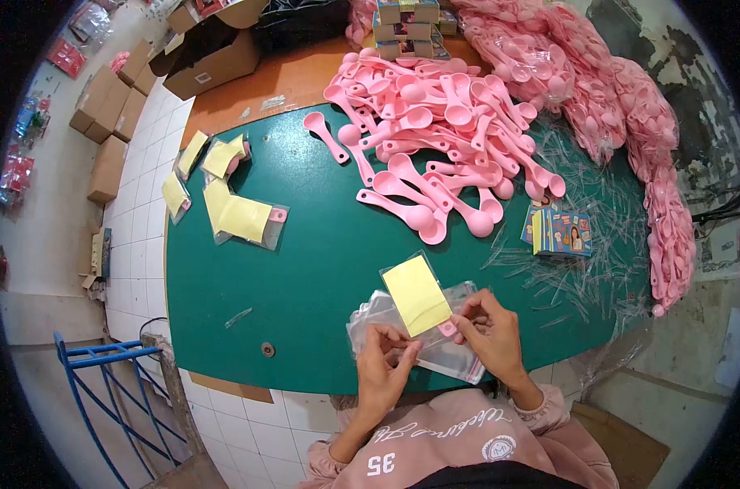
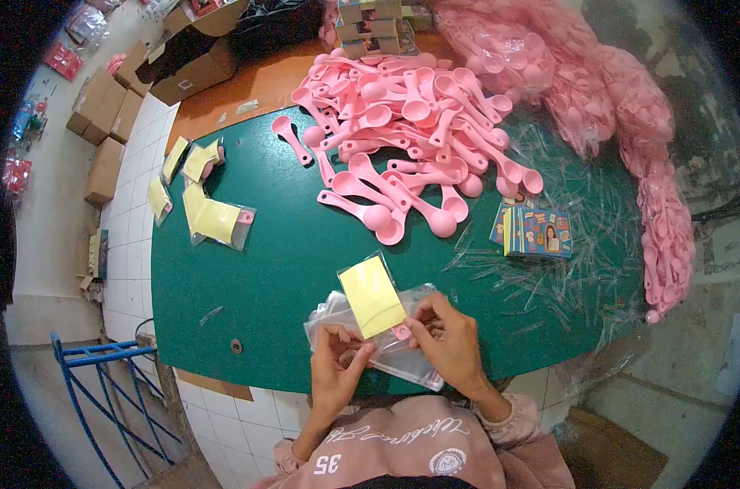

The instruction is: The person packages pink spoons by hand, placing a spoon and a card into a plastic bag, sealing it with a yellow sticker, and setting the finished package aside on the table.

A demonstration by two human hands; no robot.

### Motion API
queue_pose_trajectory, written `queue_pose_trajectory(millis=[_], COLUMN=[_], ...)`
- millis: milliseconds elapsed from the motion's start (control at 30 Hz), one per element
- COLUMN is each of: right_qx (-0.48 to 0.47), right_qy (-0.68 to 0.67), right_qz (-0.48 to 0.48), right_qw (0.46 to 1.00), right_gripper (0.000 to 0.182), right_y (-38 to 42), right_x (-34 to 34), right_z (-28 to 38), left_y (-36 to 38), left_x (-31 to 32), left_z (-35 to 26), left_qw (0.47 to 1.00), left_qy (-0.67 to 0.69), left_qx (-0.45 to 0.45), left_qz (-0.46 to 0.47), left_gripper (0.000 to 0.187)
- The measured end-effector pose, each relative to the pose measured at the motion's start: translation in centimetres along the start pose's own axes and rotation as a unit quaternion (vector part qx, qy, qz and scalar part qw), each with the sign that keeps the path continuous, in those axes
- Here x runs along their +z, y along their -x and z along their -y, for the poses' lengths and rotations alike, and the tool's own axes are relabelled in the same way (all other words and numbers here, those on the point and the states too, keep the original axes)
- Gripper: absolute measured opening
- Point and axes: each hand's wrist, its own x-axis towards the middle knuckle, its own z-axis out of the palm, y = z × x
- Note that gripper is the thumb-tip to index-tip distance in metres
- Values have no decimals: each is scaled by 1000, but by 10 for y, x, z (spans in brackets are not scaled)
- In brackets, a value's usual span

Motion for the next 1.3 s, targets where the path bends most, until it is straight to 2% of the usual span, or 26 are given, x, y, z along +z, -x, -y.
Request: queue_pose_trajectory(millis=[167,233,267,333,367,400,433,500,533,567,600,633,667,733,800,867,900,933,967,1000,1033,1067,1133,1233,1300], right_qx=[-7,-65,-66,-54,-56,-123,-187,-239,-252,-254,-295,-333,-334,-344,-338,-329,-219,-98,-98,-121,-138,-138,-92,-125,-146], right_qy=[2,73,74,152,152,234,314,402,448,448,468,486,486,499,492,486,337,168,169,-20,-209,-211,-366,-404,-363], right_qz=[12,11,10,78,76,78,79,-6,-67,-69,-105,-140,-141,-161,-177,-199,-119,-32,-33,-95,-151,-147,-220,-193,-214], right_qw=[1000,995,995,984,984,961,928,884,855,855,826,796,795,779,782,785,908,980,980,988,956,956,900,885,895], right_gripper=[17,24,24,26,26,27,28,31,31,31,32,33,33,32,31,30,27,25,25,24,25,25,28,33,36], right_y=[0,-1,-1,-6,-13,-22,-32,-59,-73,-89,-106,-116,-121,-126,-122,-109,-98,-90,-84,-78,-74,-69,-55,-37,-30], right_x=[2,1,-1,-7,-9,-12,-14,-15,-14,-15,-16,-16,-16,-17,-25,-41,-52,-61,-66,-68,-67,-65,-61,-56,-42], right_z=[4,9,13,20,22,24,27,33,36,33,25,18,16,13,17,28,38,42,35,28,22,21,33,43,51], left_y=[2,1,0,-3,-8,-14,-20,-36,-41,-46,-51,-54,-56,-58,-58,-64,-66,-67,-66,-66,-65,-64,-62,-63,-66], left_x=[-5,-3,-2,-5,-11,-22,-34,-62,-72,-76,-75,-72,-68,-42,-2,16,21,22,22,21,21,21,19,15,15], left_z=[4,-3,-10,-25,-24,-21,-21,-36,-47,-57,-61,-64,-65,-54,-35,-17,-14,-15,-16,-17,-17,-17,-15,-12,-11], left_qw=[999,997,997,988,988,980,966,943,924,898,898,842,775,864,852,844,833,833,823,813,812,830,847,864,834], left_qy=[-7,-61,-60,-144,-144,-174,-203,-272,-302,-330,-329,-427,-518,-419,-436,-444,-452,-450,-442,-434,-436,-399,-362,-344,-336], left_qx=[-28,11,12,6,8,81,153,190,203,215,217,254,288,276,265,265,266,269,305,340,339,340,339,320,401], left_qz=[37,43,44,54,55,51,47,-36,-115,-195,-196,-210,-221,42,115,145,176,178,186,191,188,192,190,184,174], left_gripper=[6,18,18,36,36,40,44,44,41,38,38,35,31,28,26,26,25,25,24,23,23,21,20,14,12])
